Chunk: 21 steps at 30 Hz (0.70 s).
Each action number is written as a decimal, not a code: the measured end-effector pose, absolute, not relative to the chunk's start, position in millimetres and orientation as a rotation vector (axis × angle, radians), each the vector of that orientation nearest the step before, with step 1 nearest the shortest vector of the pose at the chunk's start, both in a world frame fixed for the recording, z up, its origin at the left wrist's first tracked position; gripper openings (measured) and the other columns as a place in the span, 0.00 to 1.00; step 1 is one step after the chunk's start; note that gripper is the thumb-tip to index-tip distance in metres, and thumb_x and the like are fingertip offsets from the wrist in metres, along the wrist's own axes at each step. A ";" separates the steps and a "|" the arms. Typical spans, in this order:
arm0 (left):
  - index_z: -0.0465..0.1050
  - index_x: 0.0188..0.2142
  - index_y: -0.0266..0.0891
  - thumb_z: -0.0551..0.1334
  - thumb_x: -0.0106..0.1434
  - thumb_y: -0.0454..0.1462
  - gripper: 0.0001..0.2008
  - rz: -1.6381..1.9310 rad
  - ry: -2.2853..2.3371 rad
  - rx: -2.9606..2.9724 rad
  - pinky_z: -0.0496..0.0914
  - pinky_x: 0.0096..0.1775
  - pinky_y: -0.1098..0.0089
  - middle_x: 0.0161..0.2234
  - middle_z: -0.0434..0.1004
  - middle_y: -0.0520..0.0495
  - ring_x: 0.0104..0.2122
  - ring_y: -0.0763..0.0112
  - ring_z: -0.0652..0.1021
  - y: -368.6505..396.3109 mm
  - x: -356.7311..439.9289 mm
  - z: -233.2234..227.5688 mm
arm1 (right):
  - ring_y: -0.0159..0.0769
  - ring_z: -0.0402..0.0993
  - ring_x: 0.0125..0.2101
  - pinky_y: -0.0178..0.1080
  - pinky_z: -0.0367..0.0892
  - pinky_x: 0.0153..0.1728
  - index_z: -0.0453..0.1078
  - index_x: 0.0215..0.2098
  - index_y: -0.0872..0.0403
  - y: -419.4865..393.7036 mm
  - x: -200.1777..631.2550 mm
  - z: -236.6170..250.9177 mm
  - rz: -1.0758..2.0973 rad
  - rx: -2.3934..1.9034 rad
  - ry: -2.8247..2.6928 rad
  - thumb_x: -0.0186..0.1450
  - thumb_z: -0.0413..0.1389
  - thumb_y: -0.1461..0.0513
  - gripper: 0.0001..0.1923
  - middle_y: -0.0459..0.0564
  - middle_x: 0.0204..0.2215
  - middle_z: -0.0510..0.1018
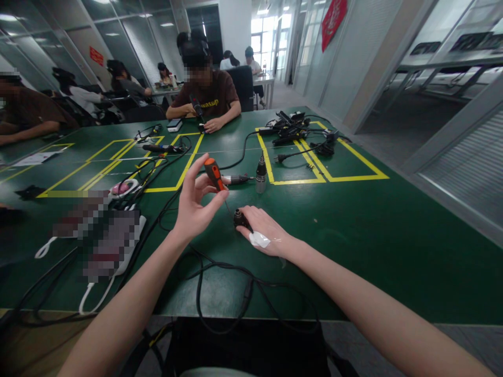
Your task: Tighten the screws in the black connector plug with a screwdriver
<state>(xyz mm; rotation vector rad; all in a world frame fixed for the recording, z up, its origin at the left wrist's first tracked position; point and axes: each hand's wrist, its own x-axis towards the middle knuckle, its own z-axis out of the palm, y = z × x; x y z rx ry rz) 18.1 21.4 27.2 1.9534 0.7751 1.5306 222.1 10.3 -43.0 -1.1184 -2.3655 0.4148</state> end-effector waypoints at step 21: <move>0.62 0.71 0.51 0.69 0.68 0.41 0.34 1.640 0.831 1.968 0.76 0.44 0.68 0.48 0.83 0.46 0.41 0.67 0.81 23.5 19.3 26.7 | 0.51 0.79 0.46 0.52 0.75 0.48 0.68 0.55 0.53 9.9 221.8 -42.9 0.412 -1.135 -2.375 0.73 0.58 0.62 0.13 0.59 0.47 0.81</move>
